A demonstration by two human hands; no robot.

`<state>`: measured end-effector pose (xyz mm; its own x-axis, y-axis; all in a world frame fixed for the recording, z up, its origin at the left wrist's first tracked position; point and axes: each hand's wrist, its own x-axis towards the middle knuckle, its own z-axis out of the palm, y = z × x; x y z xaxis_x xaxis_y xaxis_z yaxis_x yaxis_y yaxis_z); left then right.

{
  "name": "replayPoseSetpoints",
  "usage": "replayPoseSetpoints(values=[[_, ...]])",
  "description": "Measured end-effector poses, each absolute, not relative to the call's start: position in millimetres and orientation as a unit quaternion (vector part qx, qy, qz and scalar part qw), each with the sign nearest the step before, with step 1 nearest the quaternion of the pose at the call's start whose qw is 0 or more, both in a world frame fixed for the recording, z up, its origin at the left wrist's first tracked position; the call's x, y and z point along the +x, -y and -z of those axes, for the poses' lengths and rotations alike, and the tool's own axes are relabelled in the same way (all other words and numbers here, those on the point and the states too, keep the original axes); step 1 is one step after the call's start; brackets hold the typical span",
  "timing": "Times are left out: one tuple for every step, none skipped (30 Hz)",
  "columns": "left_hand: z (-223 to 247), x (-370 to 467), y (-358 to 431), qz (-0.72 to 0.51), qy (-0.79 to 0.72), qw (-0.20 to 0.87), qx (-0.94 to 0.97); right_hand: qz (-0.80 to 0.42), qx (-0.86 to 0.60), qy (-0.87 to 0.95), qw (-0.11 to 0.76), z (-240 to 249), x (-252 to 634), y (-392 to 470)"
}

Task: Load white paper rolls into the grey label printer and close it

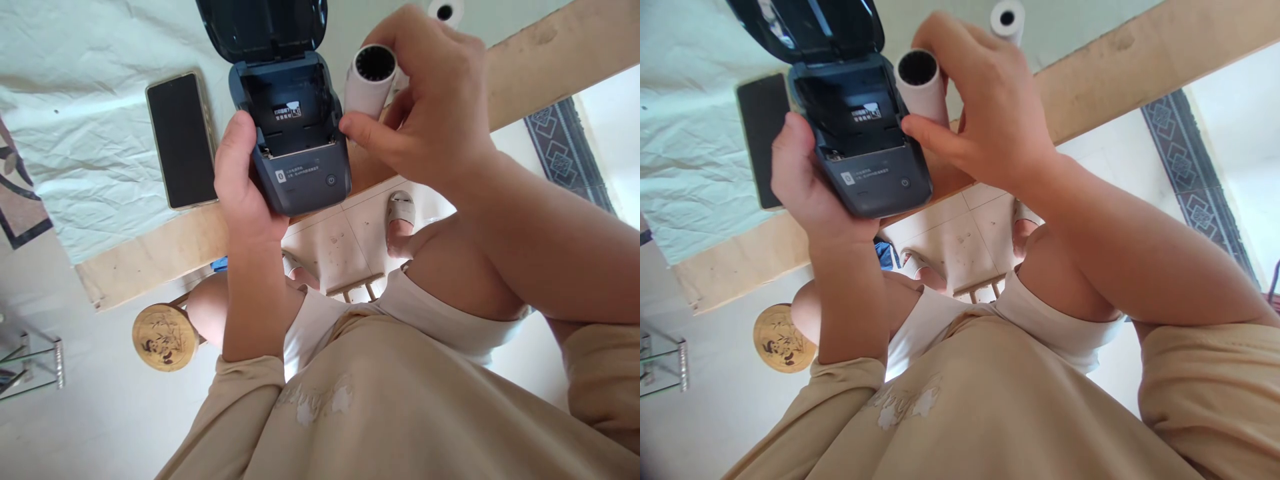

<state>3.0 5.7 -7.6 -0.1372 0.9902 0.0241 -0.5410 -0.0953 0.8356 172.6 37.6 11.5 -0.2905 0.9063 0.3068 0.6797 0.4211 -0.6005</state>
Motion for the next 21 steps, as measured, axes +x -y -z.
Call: replayPoseSetpoints(values=[[6.9, 2.6, -5.5, -0.667, -0.348, 0.574, 0.321, -0.172, -0.514, 0.779, 0.315, -12.0, 173.5, -36.9], [5.9, 2.1, -5.2, -0.667, -0.346, 0.576, 0.322, -0.166, -0.519, 0.777, 0.315, -12.6, 174.5, -35.9], [4.7, 1.6, -4.8, -0.663, -0.345, 0.58, 0.324, -0.164, -0.522, 0.778, 0.309, -13.1, 175.6, -34.7], [3.6, 1.0, -4.3, -0.657, -0.348, 0.584, 0.326, -0.163, -0.523, 0.782, 0.299, -13.2, 176.5, -33.5], [2.6, 0.4, -3.9, -0.649, -0.352, 0.589, 0.328, -0.165, -0.523, 0.787, 0.284, -12.9, 177.1, -32.7], [2.0, -0.2, -3.7, -0.641, -0.358, 0.594, 0.33, -0.168, -0.523, 0.792, 0.267, -11.9, 177.3, -32.3], [1.9, -0.7, -3.8, -0.633, -0.362, 0.598, 0.333, -0.171, -0.526, 0.795, 0.25, -10.4, 177.1, -32.5], [2.2, -1.1, -4.0, -0.628, -0.364, 0.601, 0.335, -0.174, -0.53, 0.796, 0.234, -8.3, 176.5, -33.3], [2.9, -1.4, -4.4, -0.624, -0.364, 0.602, 0.338, -0.177, -0.534, 0.798, 0.218, -5.8, 175.6, -34.5], [3.8, -1.5, -5.0, -0.623, -0.362, 0.603, 0.341, -0.181, -0.536, 0.799, 0.204, -3.3, 174.7, -36.0], [4.8, -1.5, -5.6, -0.623, -0.359, 0.603, 0.345, -0.185, -0.537, 0.801, 0.193, -1.1, 173.8, -37.3], [5.6, -1.3, -6.1, -0.624, -0.356, 0.602, 0.348, -0.187, -0.537, 0.802, 0.183, 0.5, 173.3, -38.1], [6.3, -1.1, -6.5, -0.625, -0.355, 0.601, 0.349, -0.188, -0.533, 0.805, 0.181, 1.2, 173.2, -38.3], [6.7, -0.8, -6.7, -0.625, -0.355, 0.603, 0.346, -0.188, -0.525, 0.808, 0.191, 0.9, 173.7, -37.6], [6.8, -0.5, -6.8, -0.626, -0.356, 0.605, 0.341, -0.186, -0.514, 0.811, 0.21, -0.5, 174.9, -36.1], [6.7, -0.2, -6.7, -0.627, -0.357, 0.605, 0.335, -0.184, -0.499, 0.814, 0.235, -2.8, 176.7, -34.2], [6.6, -0.1, -6.6, -0.628, -0.359, 0.606, 0.332, -0.178, -0.483, 0.815, 0.265, -5.7, 179.2, -32.2], [6.5, -0.2, -6.4, -0.626, -0.359, 0.608, 0.331, -0.167, -0.474, 0.812, 0.296, -8.9, 182.3, -30.8], [6.4, -0.5, -6.3, -0.627, -0.358, 0.608, 0.332, -0.152, -0.473, 0.806, 0.323, -12.1, 185.9, -30.2], [6.6, -0.8, -6.2, -0.628, -0.356, 0.606, 0.334, -0.132, -0.482, 0.795, 0.343, -15.0, 189.7, -31.0], [6.9, -1.2, -6.2, -0.63, -0.355, 0.604, 0.335, -0.113, -0.497, 0.783, 0.358, -17.2, 193.5, -33.0]])
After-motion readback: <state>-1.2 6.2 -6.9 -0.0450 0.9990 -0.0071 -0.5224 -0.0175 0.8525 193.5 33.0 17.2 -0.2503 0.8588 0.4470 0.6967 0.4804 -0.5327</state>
